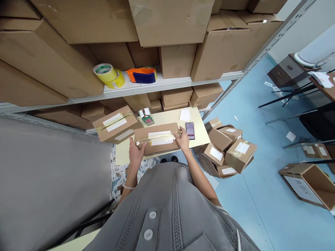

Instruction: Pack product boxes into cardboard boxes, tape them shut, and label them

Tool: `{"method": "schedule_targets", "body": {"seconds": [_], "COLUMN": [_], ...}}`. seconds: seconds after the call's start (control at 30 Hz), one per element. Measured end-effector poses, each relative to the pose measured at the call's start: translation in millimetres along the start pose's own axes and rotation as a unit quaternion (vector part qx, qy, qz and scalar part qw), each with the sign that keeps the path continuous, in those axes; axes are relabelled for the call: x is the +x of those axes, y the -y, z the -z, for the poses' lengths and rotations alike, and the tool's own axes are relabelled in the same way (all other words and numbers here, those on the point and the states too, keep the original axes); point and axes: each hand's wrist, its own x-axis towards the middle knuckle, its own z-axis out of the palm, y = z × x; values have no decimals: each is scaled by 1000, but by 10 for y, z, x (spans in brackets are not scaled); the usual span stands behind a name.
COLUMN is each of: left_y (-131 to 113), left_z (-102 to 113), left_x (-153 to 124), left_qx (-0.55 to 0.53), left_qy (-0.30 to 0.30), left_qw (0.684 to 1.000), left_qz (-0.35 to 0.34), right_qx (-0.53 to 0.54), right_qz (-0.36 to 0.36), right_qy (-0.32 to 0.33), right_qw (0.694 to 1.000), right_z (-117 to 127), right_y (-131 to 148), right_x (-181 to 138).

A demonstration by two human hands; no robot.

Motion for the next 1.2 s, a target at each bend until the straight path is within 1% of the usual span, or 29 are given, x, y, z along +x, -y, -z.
{"method": "schedule_targets", "body": {"seconds": [0.07, 0.17, 0.33, 0.47, 0.57, 0.67, 0.73, 0.77, 0.83, 0.87, 0.9, 0.97, 1.0, 1.07, 1.2], "left_y": [5, 8, 3, 9, 41, 59, 25, -10, -113, -172, -230, -322, -350, -367, -320], "left_z": [-10, 2, 86, 145, 154, 130, 90, 60, -23, -75, -131, -244, -295, -374, -434], "left_x": [-13, -21, 24, 100, 160, 207, 212, 203, 162, 133, 103, 48, 28, 4, 10], "left_qx": [-16, -28, -14, -2, 3, 2, 21, 41, 92, 117, 138, 169, 179, 194, 208], "left_qy": [16, 18, -5, -24, -23, -14, -34, -55, -85, -83, -68, -25, -10, 1, -10], "left_qw": [1000, 999, 999, 999, 998, 999, 999, 998, 987, 978, 968, 951, 946, 942, 938], "left_qz": [22, 42, 37, 48, 59, 49, 16, -14, -104, -154, -198, -256, -269, -274, -276], "right_qx": [-5, -5, 4, 1, 8, 8, 5, 2, -5, -7, -8, -2, 1, 1, -23], "right_qz": [-29, -43, -6, 0, 8, 10, 7, 5, -3, -8, -12, -11, -7, 8, 31], "right_qy": [25, 34, 43, 38, 36, 35, 34, 33, 29, 27, 26, 27, 29, 34, 51], "right_qw": [999, 998, 999, 999, 999, 999, 999, 999, 1000, 1000, 1000, 1000, 1000, 999, 998], "right_z": [-8, 5, 0, -65, -111, -134, -142, -147, -159, -165, -169, -171, -167, -154, -134], "right_y": [-6, -2, 53, 125, 159, 169, 170, 170, 170, 169, 168, 167, 167, 169, 170], "right_x": [0, 4, 43, 148, 246, 321, 351, 361, 371, 372, 372, 370, 369, 371, 383]}}
